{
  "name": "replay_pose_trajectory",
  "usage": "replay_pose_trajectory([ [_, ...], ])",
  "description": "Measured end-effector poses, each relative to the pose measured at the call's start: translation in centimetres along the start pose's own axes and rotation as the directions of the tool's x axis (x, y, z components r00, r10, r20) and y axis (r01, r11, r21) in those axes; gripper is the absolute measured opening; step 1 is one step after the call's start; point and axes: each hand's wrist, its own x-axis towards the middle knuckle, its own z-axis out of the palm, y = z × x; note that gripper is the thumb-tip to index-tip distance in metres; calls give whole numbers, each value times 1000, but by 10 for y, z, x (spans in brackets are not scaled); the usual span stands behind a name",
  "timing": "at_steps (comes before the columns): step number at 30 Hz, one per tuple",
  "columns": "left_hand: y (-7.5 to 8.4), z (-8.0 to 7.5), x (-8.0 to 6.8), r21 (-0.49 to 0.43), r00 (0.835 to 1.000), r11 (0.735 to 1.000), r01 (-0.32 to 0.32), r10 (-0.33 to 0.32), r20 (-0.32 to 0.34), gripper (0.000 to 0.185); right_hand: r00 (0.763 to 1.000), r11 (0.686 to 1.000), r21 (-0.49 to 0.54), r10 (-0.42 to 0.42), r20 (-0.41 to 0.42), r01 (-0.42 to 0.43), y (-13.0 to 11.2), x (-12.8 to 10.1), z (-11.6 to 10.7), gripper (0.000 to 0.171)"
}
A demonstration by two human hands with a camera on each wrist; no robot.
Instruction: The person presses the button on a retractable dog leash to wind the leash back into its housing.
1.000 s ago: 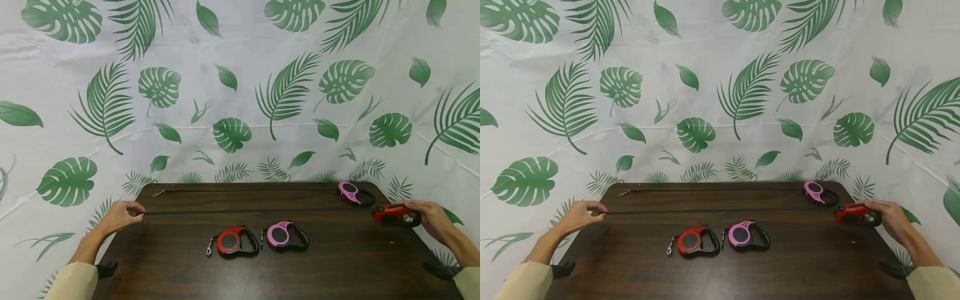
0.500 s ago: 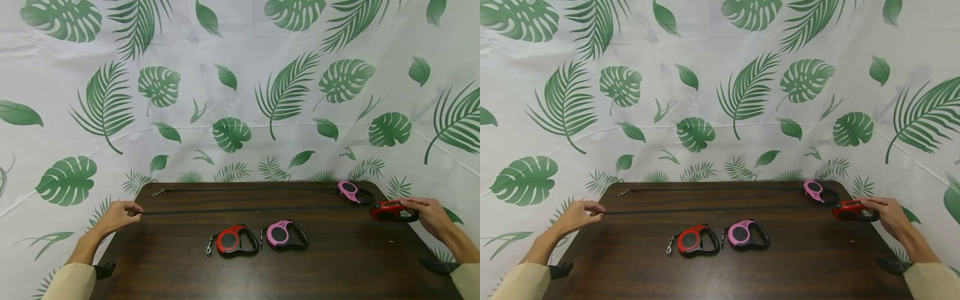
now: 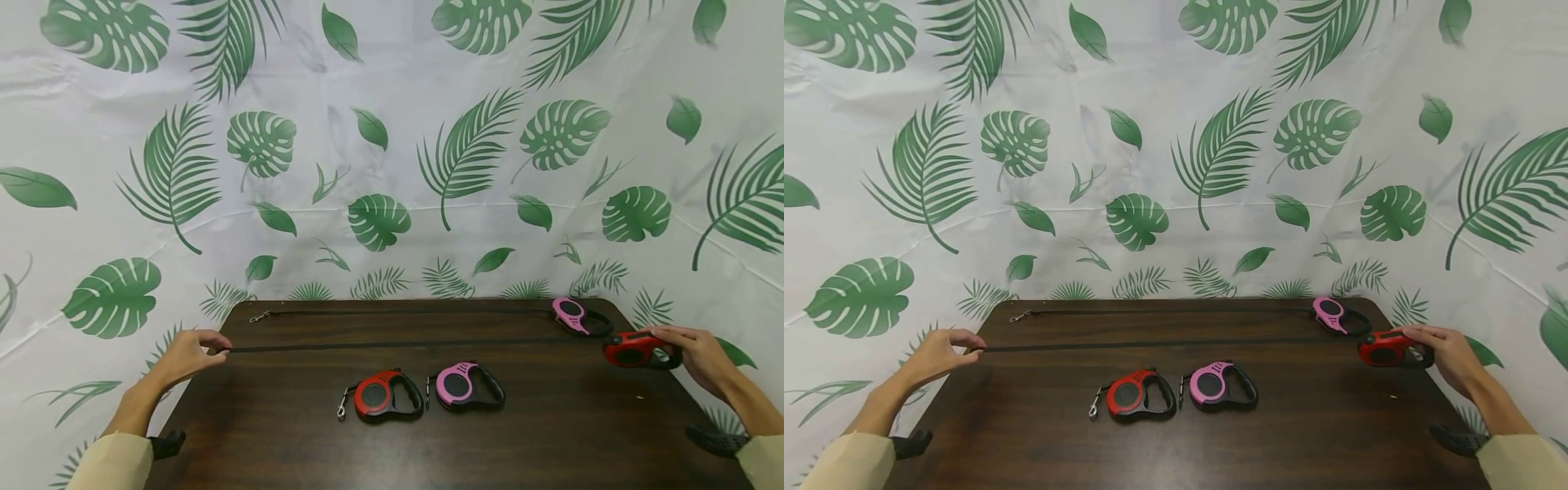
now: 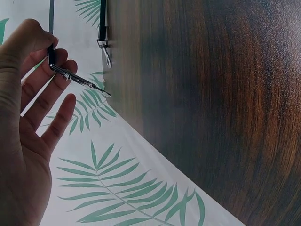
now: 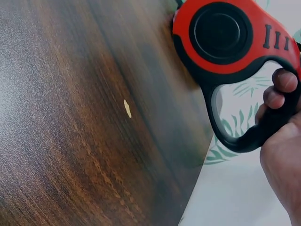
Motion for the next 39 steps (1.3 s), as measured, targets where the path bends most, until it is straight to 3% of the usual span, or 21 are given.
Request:
replay_pose_trajectory([
  [6, 2, -3, 3, -7, 1000, 1000, -26, 26, -16, 11, 998, 974, -221, 59, 15, -55, -3, 4, -1, 26],
  [11, 4, -3, 4, 8, 1000, 1000, -16, 16, -2, 10, 996, 949, -307, 86, 29, -73, -9, 7, -1, 35],
  [19, 10, -1, 8, -3, 998, 998, -60, 60, -13, 12, 995, 964, -262, 68, 78, -45, -11, 10, 5, 32],
  [28, 14, 3, 13, -15, 997, 997, -72, 72, 5, 14, 994, 973, -229, 47, 98, -24, -17, 16, 14, 41],
  [39, 19, 11, 23, -53, 987, 986, -156, 154, -34, 18, 996, 959, -283, 25, 88, 1, -29, 16, 26, 41],
])
